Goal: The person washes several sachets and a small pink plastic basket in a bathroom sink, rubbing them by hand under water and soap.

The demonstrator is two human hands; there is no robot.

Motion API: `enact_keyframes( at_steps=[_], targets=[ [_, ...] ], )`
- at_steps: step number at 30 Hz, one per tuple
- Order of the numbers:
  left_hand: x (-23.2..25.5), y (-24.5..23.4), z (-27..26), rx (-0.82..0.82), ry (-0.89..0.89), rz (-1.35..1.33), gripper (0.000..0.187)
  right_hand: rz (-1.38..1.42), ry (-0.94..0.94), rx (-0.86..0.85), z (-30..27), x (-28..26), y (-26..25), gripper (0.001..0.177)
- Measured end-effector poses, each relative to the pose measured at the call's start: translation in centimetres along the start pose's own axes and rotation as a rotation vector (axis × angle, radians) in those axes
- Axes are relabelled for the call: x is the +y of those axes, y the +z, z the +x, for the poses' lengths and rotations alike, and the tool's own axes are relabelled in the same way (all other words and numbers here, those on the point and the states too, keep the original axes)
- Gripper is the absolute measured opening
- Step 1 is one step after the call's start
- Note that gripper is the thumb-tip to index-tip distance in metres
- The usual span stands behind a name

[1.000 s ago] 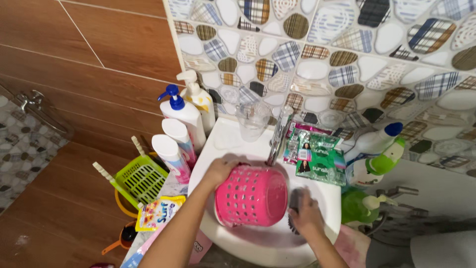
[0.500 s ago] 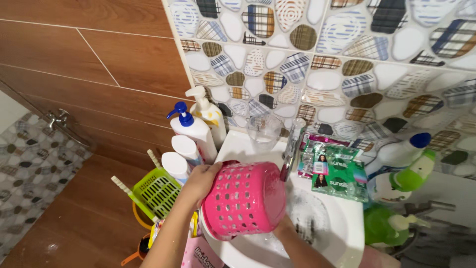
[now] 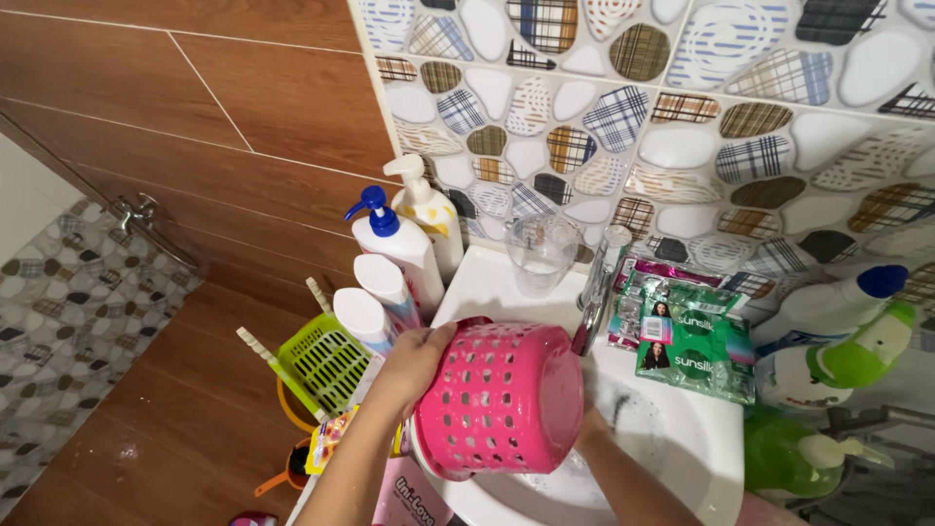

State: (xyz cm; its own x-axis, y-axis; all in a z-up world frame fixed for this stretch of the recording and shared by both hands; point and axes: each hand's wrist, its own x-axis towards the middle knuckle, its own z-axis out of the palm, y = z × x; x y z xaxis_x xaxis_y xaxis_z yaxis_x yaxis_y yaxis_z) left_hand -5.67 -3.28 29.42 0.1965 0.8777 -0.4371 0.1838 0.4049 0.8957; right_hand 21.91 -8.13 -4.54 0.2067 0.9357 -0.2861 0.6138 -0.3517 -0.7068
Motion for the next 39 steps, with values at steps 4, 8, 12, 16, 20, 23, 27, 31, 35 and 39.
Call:
enact_keyframes(
  at_steps=[4,8,12,16,20,23,27,31,35,39],
  targets=[
    [-0.4,0.0,0.2,-0.007,0.002,0.040,0.049,0.105,-0.046,-0.099,1.2,-1.6,0.7,0.044],
    [-0.7,-0.2,0.0,-0.012,0.000,0.082,0.051,0.139,-0.060,-0.141,1.4,-2.5,1.3,0.040],
    [-1.2,0.2,0.3,0.002,-0.019,0.076,0.048,0.151,-0.058,-0.144,1.5,-2.6,1.3,0.037],
    [-1.9,0.5,0.7,0.012,0.005,0.142,0.051,0.174,-0.054,-0.136,2.0,-3.0,1.5,0.034],
    [-2.8,0.5,0.8,0.005,-0.015,0.083,0.051,0.191,-0.036,-0.120,1.3,-2.2,1.9,0.031],
    [-3.1,0.8,1.0,0.011,0.006,0.120,0.050,0.213,-0.022,-0.105,0.5,-1.6,2.0,0.029],
    [-3.8,1.9,1.2,-0.024,0.030,0.015,0.046,0.263,-0.007,-0.067,-0.1,-1.7,1.3,0.027],
    [-3.7,3.8,1.0,-0.079,0.030,-0.131,0.039,0.376,0.055,-0.022,-1.3,-1.6,-2.5,0.024],
    [-3.9,6.3,0.7,-0.024,0.135,0.105,0.045,0.620,0.170,-0.122,-3.4,-3.0,-8.8,0.022],
    [-5.4,8.8,1.2,-0.029,0.325,0.229,0.046,0.756,0.427,-0.334,-6.1,-4.9,-14.2,0.019]
  ],
)
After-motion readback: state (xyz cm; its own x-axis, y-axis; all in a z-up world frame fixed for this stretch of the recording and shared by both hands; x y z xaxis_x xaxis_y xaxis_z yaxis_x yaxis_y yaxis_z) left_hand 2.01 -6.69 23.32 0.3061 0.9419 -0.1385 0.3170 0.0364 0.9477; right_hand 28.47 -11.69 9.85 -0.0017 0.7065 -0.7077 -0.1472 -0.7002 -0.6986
